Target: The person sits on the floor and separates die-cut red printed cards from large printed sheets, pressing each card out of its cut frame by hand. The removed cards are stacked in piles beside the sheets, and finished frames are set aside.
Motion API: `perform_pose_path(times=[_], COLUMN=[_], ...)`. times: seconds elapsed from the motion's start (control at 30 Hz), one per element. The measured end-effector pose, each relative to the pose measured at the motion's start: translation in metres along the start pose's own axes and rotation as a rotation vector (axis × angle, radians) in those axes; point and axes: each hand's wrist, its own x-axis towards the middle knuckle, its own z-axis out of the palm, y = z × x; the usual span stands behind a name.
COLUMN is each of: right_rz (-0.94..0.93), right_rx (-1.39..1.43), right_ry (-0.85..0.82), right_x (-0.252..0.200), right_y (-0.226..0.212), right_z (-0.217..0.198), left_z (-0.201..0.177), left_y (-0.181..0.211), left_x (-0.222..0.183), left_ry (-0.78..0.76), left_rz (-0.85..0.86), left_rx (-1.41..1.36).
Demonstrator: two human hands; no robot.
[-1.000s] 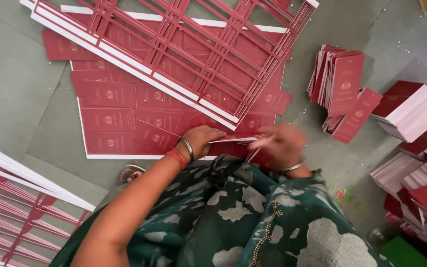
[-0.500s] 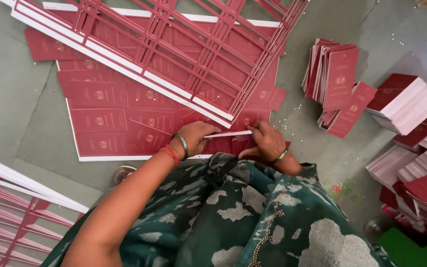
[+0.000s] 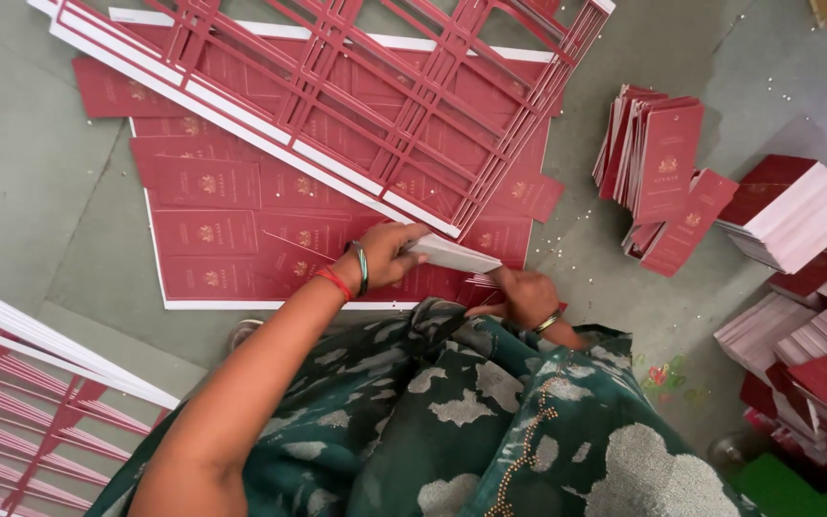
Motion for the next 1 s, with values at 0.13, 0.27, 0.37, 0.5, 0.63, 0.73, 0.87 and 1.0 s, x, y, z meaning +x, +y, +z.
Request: perform_pose_path(times=[0.13,0.27,0.37,0.5,0.63,0.73,0.87,1.0], right_rz=[-0.037,0.175,0.362,0.559,0.550,0.452,0.337,0.408], right_rx=[0.124,0.520,0.812,1.236,1.417,1.506,1.200,1.063], right_ry=[0.081,0.235,0.315,0.039,-0.008,0.152,0.283,0.111], right_x=[0.008,0.011,0.050,0.098,0.122,0.123,0.112,0.108], right_y=[0.020,0.055,0.066,0.035,-0.011,-0.027,-0.017,-0.005], right_z=[-0.040,-0.068,-0.078,-0.071,-0.031,-0.018,0.012,0.013], left_z=[-0.008,-0.025,-0.026,-0.007,0.020,0.036,0.058,0.080], left_y=[0.002,0.010,0.024,0.050,0.030,0.025,0.028,0.031], left_x=[0.013,0.034,0.051,0.069,0.078,0.080,0.083,0.086], left_ry=[0.023,0.103,0.118,0.001,0.109,0.279,0.544,0.687], left_rz=[0.019,0.084,0.226,0.393,0.261,0.179,0.253,0.149], left_rx=[-0.316,-0.832,-1.204,-1.609,-1.571,-1.440,-1.286,-1.198])
